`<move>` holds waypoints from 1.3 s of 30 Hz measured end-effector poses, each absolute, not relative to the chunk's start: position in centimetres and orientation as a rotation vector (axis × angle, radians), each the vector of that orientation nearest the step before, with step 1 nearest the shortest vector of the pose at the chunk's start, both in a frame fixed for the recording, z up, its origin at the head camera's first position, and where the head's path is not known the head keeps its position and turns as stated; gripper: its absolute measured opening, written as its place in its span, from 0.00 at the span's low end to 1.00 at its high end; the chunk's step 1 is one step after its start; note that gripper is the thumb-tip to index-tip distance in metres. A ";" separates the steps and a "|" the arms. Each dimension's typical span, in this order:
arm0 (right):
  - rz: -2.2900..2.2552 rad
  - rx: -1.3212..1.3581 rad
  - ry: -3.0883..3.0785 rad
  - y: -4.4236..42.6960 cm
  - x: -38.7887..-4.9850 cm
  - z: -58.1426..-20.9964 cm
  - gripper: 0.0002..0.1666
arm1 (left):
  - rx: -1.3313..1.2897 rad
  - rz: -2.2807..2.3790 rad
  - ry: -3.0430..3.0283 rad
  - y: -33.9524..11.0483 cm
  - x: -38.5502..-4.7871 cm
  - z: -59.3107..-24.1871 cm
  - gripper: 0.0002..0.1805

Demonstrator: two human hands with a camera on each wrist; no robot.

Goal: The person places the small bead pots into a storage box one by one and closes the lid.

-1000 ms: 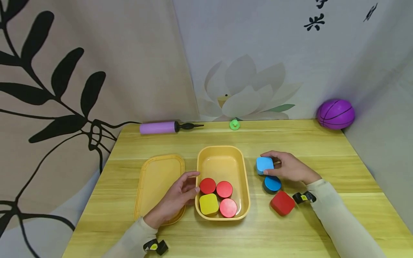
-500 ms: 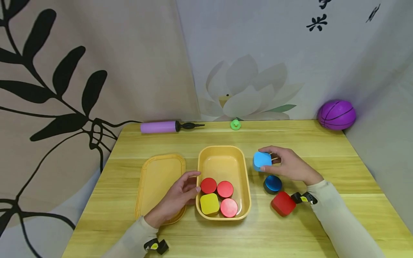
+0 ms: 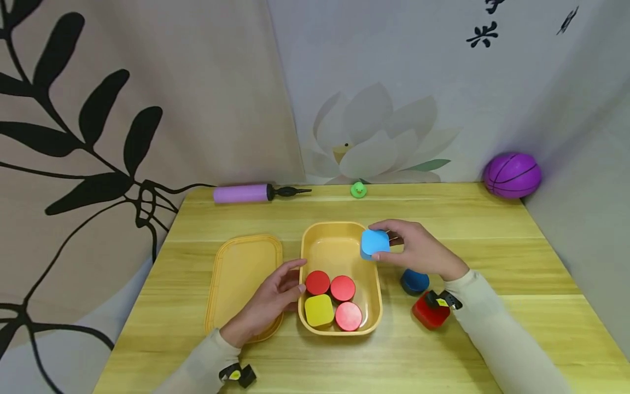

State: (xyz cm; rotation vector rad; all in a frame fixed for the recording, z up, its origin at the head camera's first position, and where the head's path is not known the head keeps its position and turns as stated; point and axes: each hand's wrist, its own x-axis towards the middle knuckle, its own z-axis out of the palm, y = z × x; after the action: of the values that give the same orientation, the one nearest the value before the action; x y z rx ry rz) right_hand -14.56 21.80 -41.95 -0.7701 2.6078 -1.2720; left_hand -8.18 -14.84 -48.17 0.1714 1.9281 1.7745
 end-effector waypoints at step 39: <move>-0.834 -0.979 2.657 10.8 -16.2 -46.3 0.36 | 0.185 1.765 1.883 -14.6 -9.0 -48.5 0.34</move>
State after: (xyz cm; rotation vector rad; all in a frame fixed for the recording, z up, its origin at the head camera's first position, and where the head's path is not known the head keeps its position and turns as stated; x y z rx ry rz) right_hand -16.24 10.79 -46.27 -0.9792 2.6571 -0.8336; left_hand -9.00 -14.58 -48.51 0.1852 1.8830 1.7653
